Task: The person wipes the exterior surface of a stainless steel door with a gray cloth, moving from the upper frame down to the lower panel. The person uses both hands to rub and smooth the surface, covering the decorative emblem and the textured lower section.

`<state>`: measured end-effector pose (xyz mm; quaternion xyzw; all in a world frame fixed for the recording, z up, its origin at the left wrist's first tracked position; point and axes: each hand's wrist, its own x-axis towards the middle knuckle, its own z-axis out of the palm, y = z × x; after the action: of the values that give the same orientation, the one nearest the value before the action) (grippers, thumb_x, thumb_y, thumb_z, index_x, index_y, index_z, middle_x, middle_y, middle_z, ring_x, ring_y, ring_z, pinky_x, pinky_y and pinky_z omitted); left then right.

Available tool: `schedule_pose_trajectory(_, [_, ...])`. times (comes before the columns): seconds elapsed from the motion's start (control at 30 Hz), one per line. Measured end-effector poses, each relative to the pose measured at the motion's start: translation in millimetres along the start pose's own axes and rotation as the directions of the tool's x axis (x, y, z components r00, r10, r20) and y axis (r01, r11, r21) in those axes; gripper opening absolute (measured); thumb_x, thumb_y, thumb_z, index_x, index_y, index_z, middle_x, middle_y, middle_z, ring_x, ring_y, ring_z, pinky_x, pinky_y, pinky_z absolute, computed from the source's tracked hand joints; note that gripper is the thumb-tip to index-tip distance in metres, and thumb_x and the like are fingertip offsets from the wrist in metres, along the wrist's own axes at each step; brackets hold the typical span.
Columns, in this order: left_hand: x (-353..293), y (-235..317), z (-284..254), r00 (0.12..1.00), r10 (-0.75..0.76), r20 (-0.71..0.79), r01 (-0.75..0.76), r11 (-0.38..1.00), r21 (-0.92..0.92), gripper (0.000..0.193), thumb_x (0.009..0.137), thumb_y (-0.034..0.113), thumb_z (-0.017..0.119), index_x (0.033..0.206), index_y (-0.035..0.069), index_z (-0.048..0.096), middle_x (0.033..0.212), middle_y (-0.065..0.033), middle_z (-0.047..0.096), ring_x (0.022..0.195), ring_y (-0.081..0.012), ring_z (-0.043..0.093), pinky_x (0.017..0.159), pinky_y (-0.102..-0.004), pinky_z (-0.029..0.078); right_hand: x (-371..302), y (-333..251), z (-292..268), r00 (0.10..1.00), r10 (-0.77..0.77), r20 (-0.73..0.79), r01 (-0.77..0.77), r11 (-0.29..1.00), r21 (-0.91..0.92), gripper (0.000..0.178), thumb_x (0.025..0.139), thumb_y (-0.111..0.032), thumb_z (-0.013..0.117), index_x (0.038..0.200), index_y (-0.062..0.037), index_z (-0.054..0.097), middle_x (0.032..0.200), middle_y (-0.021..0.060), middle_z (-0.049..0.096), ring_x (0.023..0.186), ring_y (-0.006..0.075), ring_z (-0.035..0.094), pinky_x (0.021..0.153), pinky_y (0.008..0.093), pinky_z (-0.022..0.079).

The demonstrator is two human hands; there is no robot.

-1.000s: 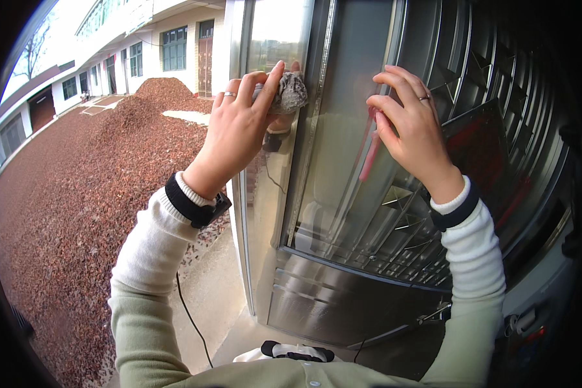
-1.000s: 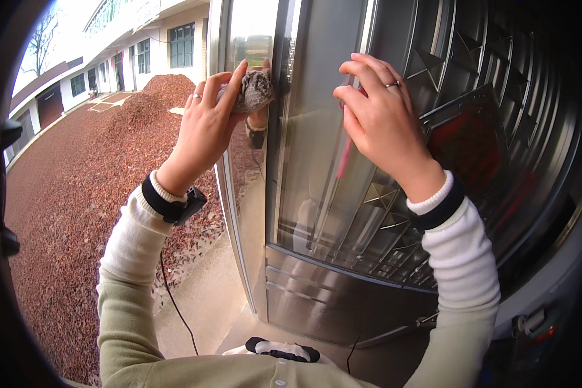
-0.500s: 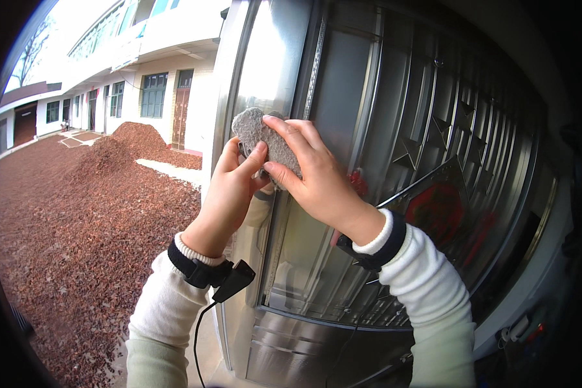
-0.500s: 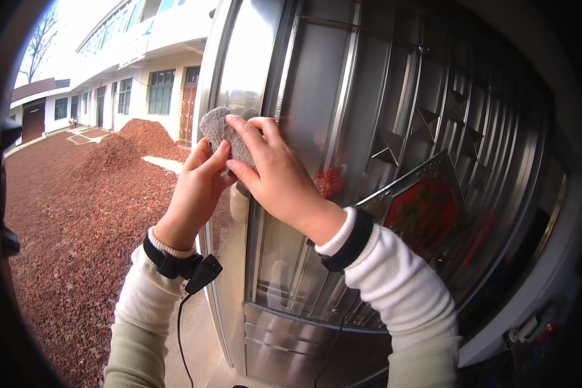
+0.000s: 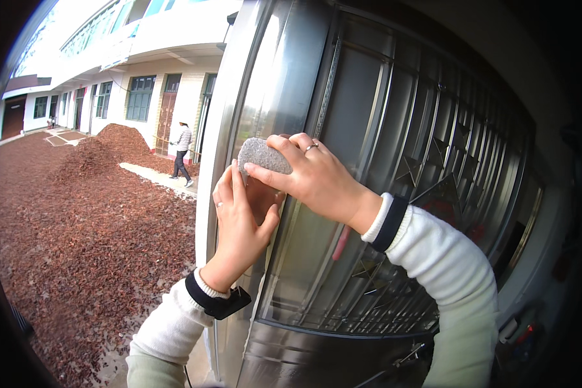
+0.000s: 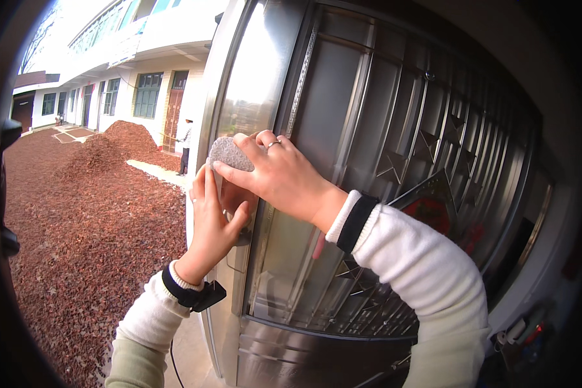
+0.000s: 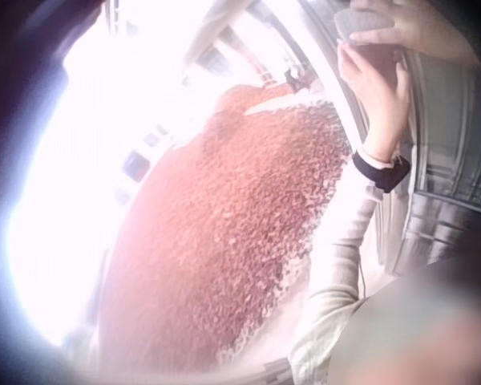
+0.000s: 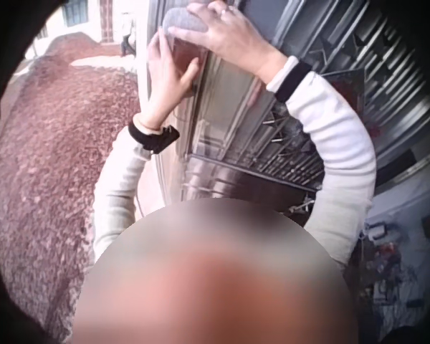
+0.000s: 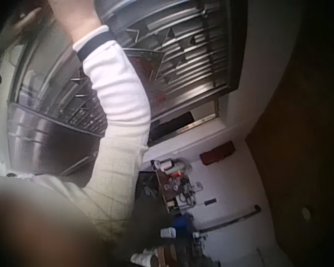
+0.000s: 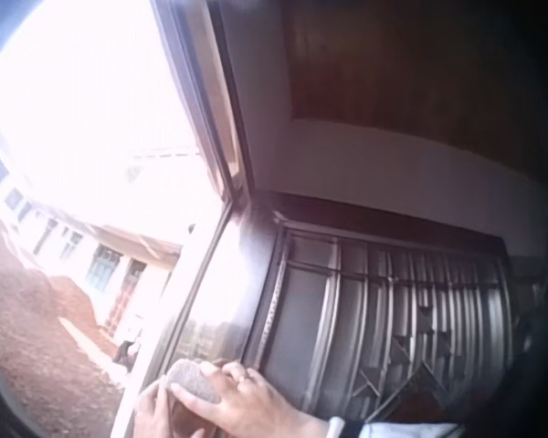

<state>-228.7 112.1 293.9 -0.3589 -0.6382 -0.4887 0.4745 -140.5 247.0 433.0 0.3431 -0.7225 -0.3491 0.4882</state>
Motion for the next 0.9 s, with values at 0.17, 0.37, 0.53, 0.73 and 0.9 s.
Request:
schedule_pose_trajectory(0.17, [0.2,6.4,7.4,1.0,-0.017,-0.003,0.017,1.0,-0.012,0.123,0.073,0.031,0.093,0.163,-0.007,0.02,0.154,-0.0299,0.034,0.14,-0.0484,0.037,0.118,-0.0558,0.032,19.4,27.1,-7.0,0.999,0.02,0.047,-0.014,0.993,-0.121,0.061,0.087,-0.009,0.069,0.143,-0.0322,0.062,0.135,0.0112,0.054,0.108,0.031,0.062,0.096,0.0424,0.058])
schedule_pose_trajectory(0.37, [2.0,10.5,5.2,0.997,0.034,0.073,-0.043,0.992,0.119,0.119,0.073,0.025,0.093,0.166,0.0,0.022,0.157,-0.0215,0.036,0.139,-0.0417,0.04,0.116,-0.0521,0.032,55.0,91.5,-21.7,0.995,0.092,-0.044,-0.1,0.962,-0.253,0.065,0.091,-0.001,0.07,0.146,-0.0327,0.06,0.133,0.0107,0.057,0.111,0.034,0.064,0.098,0.0428,0.058])
schedule_pose_trajectory(0.53, [-0.3,12.4,4.0,0.996,0.047,0.077,-0.055,0.993,0.106,0.116,0.075,0.022,0.091,0.165,-0.002,0.022,0.157,-0.0223,0.035,0.137,-0.0401,0.042,0.113,-0.0499,0.032,84.5,145.3,-33.5,0.974,0.194,-0.12,-0.221,0.928,-0.3,0.067,0.091,0.0,0.073,0.145,-0.0358,0.059,0.131,0.0086,0.057,0.112,0.0344,0.065,0.097,0.0427,0.059])
schedule_pose_trajectory(0.73, [-1.5,13.3,4.0,0.996,0.044,0.083,-0.052,0.994,0.1,0.114,0.076,0.022,0.09,0.165,-0.003,0.022,0.157,-0.0235,0.035,0.136,-0.0403,0.043,0.112,-0.0501,0.033,116.2,201.1,-51.2,0.933,0.257,-0.253,-0.322,0.908,-0.267,0.046,0.091,-0.003,0.063,0.134,-0.0187,0.062,0.124,0.0188,0.06,0.112,0.0448,0.062,0.096,0.0531,0.052])
schedule_pose_trajectory(0.9, [-2.2,13.5,3.7,0.994,0.046,0.098,-0.054,0.995,0.084,0.114,0.077,0.021,0.089,0.165,-0.002,0.021,0.158,-0.0244,0.034,0.138,-0.041,0.042,0.112,-0.051,0.033,132.5,217.4,-52.0,0.88,0.355,-0.314,-0.428,0.881,-0.203,0.041,0.091,-0.003,0.062,0.128,-0.0198,0.063,0.121,0.0194,0.06,0.111,0.0452,0.062,0.095,0.0538,0.052])
